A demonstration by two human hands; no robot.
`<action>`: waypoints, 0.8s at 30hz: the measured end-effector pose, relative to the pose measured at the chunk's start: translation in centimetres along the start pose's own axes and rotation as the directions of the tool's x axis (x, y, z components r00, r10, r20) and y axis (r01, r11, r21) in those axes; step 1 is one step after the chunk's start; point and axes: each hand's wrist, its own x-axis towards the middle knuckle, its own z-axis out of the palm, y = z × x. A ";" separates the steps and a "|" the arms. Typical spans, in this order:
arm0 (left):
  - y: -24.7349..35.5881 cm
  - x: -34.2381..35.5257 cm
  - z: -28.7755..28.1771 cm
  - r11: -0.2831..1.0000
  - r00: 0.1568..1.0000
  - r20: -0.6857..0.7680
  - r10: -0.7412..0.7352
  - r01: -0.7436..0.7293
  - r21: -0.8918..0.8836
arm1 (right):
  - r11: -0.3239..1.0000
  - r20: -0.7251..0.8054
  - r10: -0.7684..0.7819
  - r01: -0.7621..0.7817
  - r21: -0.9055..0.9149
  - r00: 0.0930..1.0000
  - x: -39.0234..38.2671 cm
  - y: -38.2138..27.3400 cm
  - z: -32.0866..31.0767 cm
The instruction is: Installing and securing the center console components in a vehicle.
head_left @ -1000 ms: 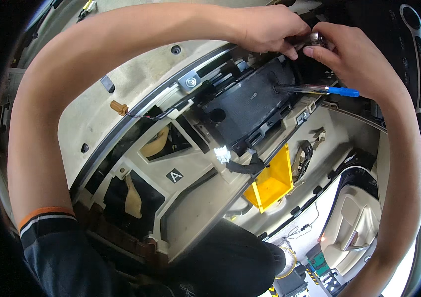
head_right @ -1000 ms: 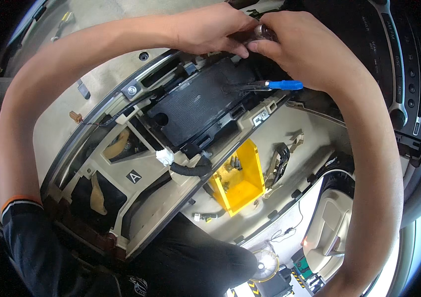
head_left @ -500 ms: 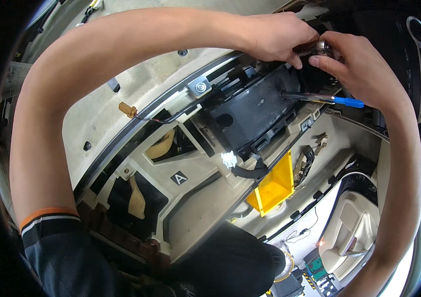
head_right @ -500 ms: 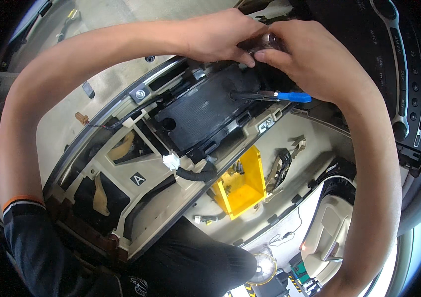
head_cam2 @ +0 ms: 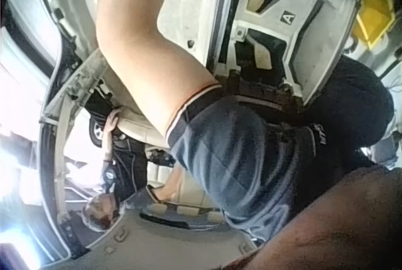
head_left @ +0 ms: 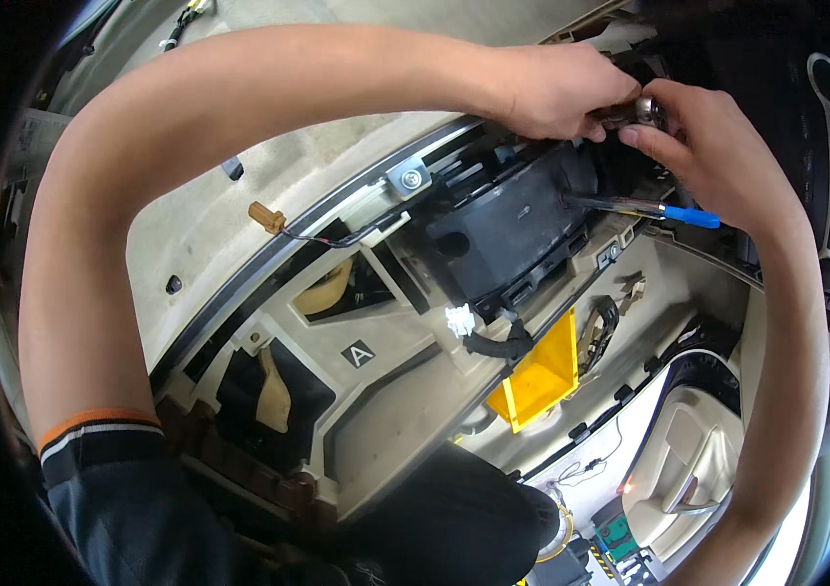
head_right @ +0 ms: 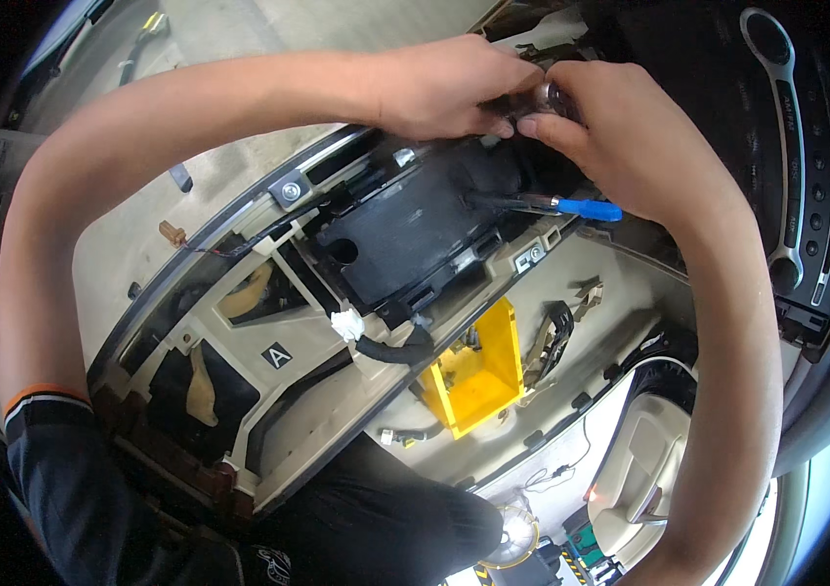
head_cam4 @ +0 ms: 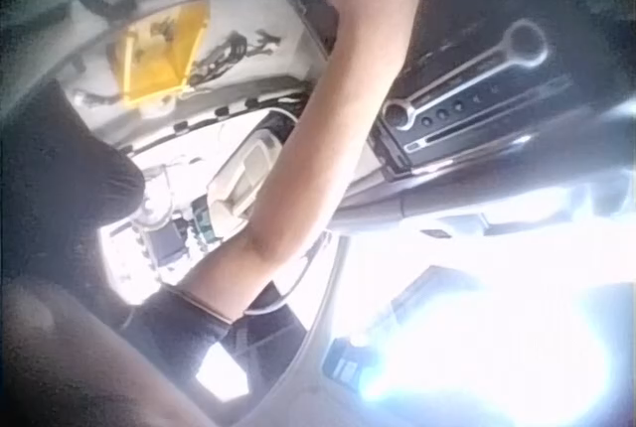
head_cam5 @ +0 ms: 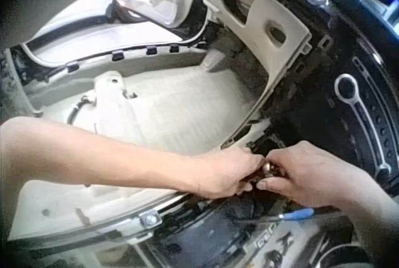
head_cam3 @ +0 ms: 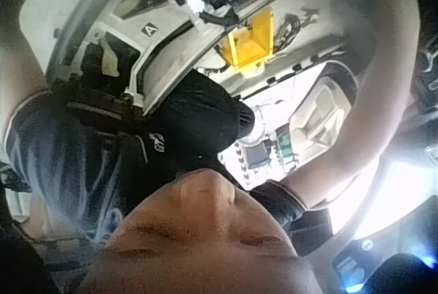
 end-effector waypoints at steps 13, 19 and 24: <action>0.2 -0.4 0.4 0.992 0.993 -0.098 0.066 -0.055 0.111 | 0.999 0.085 0.039 -0.042 0.029 0.996 0.3 -0.2 -0.7; 0.1 -0.2 0.4 0.998 0.997 -0.076 0.023 -0.019 0.055 | 0.996 0.064 0.054 -0.059 0.070 0.996 0.2 -0.3 -0.6; 0.0 0.0 0.5 0.993 0.997 -0.071 0.041 -0.032 0.115 | 0.997 0.065 0.032 -0.036 0.063 0.997 0.0 -0.4 -0.5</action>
